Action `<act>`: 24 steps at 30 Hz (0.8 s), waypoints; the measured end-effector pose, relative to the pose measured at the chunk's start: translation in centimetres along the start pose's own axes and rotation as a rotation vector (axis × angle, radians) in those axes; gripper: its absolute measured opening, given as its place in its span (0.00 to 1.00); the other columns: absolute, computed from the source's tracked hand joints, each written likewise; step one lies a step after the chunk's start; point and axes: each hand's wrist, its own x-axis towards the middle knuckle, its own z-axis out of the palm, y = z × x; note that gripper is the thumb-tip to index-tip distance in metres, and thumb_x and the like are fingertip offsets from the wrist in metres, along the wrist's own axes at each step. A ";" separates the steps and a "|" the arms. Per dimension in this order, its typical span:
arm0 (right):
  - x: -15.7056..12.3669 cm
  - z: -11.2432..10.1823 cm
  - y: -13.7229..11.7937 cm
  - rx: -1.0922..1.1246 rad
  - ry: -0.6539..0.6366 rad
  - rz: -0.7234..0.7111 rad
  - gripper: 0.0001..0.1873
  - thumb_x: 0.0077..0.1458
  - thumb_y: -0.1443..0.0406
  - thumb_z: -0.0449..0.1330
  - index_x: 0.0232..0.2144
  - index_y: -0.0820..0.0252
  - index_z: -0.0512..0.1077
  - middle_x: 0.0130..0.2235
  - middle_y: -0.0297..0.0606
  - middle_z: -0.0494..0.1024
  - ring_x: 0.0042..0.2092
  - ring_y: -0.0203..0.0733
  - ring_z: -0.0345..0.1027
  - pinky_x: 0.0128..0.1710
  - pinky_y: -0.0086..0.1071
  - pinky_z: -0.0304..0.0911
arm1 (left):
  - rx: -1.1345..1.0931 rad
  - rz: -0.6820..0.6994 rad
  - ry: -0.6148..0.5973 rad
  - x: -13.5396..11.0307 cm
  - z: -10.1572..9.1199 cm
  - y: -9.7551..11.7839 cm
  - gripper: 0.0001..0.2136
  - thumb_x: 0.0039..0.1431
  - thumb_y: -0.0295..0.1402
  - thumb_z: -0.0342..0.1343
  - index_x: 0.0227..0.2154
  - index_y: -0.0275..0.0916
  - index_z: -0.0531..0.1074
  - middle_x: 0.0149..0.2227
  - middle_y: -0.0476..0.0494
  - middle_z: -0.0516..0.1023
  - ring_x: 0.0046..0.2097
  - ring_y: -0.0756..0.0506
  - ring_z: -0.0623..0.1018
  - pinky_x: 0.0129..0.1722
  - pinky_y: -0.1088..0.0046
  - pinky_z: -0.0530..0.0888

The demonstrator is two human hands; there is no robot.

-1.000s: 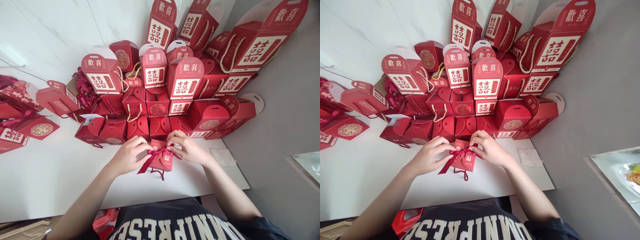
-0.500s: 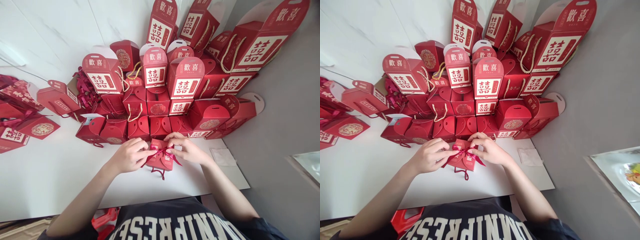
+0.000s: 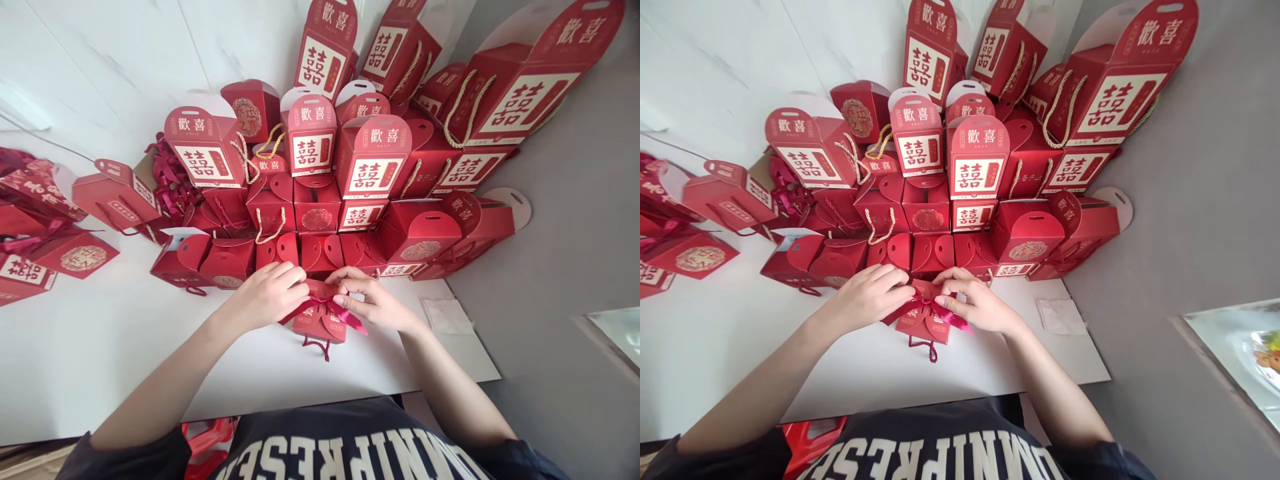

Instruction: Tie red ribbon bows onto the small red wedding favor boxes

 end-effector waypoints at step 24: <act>0.4 1.4 0.9 0.121 0.087 0.080 0.19 0.65 0.60 0.56 0.22 0.60 0.63 0.30 0.32 0.62 0.33 0.35 0.57 0.35 0.31 0.53 | -0.939 -0.678 0.177 -1.0 4.5 2.2 0.20 0.62 0.34 0.54 0.18 0.37 0.53 0.23 0.52 0.56 0.27 0.52 0.60 0.28 0.72 0.57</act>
